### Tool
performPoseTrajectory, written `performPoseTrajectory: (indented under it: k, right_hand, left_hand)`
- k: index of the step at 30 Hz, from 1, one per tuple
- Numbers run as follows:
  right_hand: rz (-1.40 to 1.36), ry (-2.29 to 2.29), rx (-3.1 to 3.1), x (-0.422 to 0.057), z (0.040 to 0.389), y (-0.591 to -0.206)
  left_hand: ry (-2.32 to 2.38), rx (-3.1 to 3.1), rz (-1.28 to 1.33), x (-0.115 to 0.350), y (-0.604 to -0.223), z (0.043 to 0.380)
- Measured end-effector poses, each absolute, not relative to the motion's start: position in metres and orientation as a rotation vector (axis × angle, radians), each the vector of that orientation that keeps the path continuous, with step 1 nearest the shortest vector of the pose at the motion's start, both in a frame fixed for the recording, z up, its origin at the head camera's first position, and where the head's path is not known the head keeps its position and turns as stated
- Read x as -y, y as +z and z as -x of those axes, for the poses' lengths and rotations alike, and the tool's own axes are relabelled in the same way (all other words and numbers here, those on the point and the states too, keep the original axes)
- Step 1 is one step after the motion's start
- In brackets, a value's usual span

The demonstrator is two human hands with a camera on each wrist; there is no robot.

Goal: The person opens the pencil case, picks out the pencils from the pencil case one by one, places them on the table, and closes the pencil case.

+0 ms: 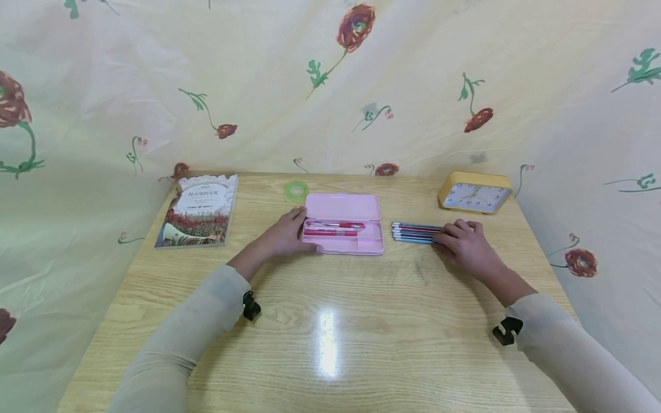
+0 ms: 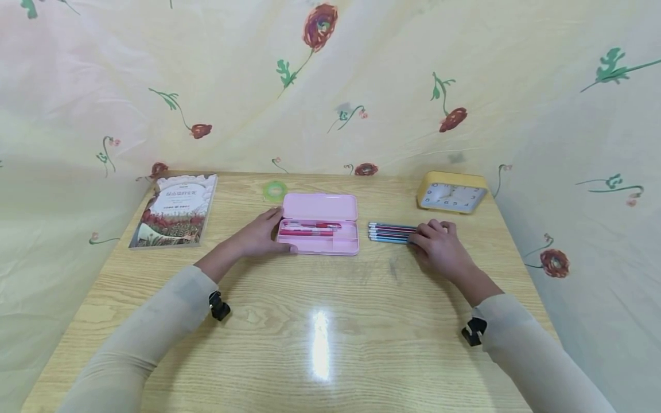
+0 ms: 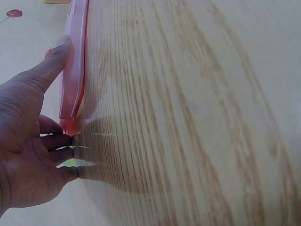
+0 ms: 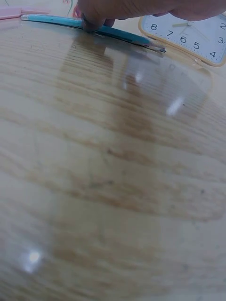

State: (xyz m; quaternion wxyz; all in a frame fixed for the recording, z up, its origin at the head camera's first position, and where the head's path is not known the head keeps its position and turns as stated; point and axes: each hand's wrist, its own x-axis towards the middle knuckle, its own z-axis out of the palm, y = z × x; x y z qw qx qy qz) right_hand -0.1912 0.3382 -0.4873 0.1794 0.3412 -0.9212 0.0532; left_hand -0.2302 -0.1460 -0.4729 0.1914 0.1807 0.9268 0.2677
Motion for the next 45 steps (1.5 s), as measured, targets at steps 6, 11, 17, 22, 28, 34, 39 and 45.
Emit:
performPoseTrajectory:
  k: [6,11,17,22,28,34,39,45]
  right_hand:
    - [-0.966,0.151,2.609,-0.337,0.192,-0.489]
    - [-0.945,0.177,2.615,-0.334,0.194,-0.488]
    - [-0.876,0.398,2.676,-0.311,0.205,-0.481]
    - [-0.829,0.518,2.793,-0.278,0.223,-0.476]
    - [-0.760,0.618,2.983,-0.236,0.244,-0.471]
    - [-0.642,0.699,3.132,-0.203,0.268,-0.466]
    - [-0.616,0.765,3.130,-0.188,0.282,-0.466]
    - [-0.562,0.819,3.121,-0.178,0.289,-0.466]
  left_hand:
    - [0.761,-2.599,-0.489,0.147,-0.475,0.230]
    - [0.767,-2.600,-0.488,0.148,-0.476,0.230]
    - [0.769,-2.607,-0.504,0.150,-0.478,0.231]
    - [0.777,-2.613,-0.504,0.149,-0.480,0.231]
    - [0.786,-2.599,-0.499,0.146,-0.482,0.230]
    - [0.799,-2.604,-0.484,0.145,-0.482,0.230]
    - [0.800,-2.617,-0.485,0.146,-0.483,0.232]
    - [0.807,-2.615,-0.477,0.147,-0.481,0.232]
